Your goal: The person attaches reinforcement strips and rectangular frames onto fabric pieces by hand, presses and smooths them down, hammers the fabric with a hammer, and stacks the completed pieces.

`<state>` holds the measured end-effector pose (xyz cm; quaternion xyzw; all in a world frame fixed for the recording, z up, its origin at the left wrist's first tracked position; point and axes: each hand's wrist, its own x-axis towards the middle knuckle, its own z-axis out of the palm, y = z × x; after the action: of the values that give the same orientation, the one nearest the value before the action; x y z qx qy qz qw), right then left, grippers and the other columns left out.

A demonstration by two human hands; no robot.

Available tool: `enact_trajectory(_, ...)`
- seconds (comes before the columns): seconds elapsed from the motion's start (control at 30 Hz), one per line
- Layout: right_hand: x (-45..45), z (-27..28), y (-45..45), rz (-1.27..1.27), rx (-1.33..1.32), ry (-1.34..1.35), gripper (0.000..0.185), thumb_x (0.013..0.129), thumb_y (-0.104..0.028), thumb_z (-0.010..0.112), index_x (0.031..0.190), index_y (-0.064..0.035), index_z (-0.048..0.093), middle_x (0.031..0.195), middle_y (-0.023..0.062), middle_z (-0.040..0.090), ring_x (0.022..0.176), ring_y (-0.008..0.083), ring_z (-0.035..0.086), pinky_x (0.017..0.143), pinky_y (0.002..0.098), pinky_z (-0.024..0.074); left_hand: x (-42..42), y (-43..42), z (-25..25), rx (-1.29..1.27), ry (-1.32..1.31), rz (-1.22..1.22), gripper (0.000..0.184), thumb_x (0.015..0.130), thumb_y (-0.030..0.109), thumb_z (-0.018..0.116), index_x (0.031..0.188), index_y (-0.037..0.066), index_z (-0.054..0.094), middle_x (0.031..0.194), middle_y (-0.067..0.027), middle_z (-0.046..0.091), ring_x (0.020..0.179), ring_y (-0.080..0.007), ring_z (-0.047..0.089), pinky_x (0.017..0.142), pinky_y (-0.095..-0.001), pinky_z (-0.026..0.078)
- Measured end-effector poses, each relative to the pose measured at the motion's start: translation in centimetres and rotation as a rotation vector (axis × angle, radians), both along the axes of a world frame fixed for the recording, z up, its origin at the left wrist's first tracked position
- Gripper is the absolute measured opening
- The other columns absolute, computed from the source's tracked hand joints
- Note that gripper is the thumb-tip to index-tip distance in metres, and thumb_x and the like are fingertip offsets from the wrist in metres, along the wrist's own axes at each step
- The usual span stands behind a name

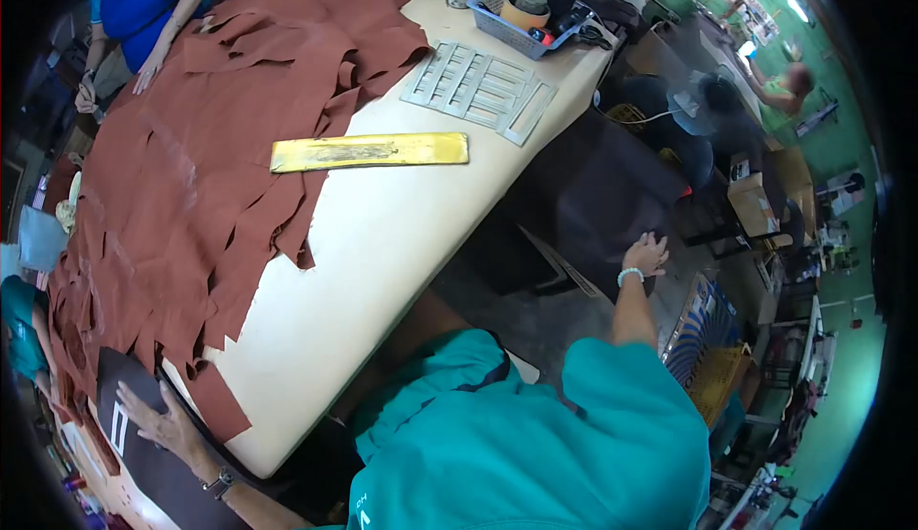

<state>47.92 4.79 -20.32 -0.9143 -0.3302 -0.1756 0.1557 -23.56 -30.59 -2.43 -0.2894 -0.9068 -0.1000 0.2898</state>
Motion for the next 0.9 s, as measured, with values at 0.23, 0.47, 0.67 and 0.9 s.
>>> enact_trajectory(0.23,-7.8,19.0,6.8,0.737,0.744,0.369,0.032,0.092,-0.029,0.058,0.093,0.0031,0.057,0.077,0.0106,0.058,0.073,0.0167,0.054,0.072,0.0304,0.0441,9.1,8.7,3.1,0.346,-0.455,-0.543,0.058,0.088,0.015,0.06,0.138,-0.001,0.034,0.143,-0.0161,0.036,0.133,-0.0265,0.032,0.109,-0.0369,0.024)
enact_trajectory(0.47,-30.3,35.1,10.7,1.511,0.648,1.203,0.027,0.091,-0.024,0.056,0.102,-0.0022,0.067,0.085,0.0084,0.065,0.07,0.011,0.061,0.056,0.0211,0.048,21.0,21.7,4.0,0.385,-0.792,-1.149,0.096,0.067,0.025,0.081,0.141,-0.001,0.026,0.141,-0.0194,0.036,0.129,-0.0303,0.038,0.105,-0.0396,0.032)
enact_trajectory(0.67,-41.3,39.1,4.9,2.131,0.36,1.942,0.013,0.081,-0.009,0.06,0.093,-0.0048,0.064,0.084,0.0049,0.063,0.07,0.0123,0.06,0.062,0.0239,0.0502,18.3,28.1,6.1,0.714,-0.327,-1.168,0.109,0.064,0.025,0.084,0.144,-0.001,0.015,0.146,-0.0223,0.024,0.133,-0.0322,0.03,0.108,-0.0405,0.029)
enact_trajectory(0.9,-41.3,38.0,1.8,2.398,0.158,2.379,0.018,0.086,-0.008,0.056,0.102,0.0002,0.057,0.09,0.009,0.064,0.074,0.0171,0.064,0.07,0.0284,0.055,15.1,24.9,7.7,0.722,-0.476,-1.193,0.093,0.067,0.012,0.08,0.141,-0.001,0.025,0.141,-0.0211,0.034,0.13,-0.0294,0.035,0.106,-0.0381,0.031)
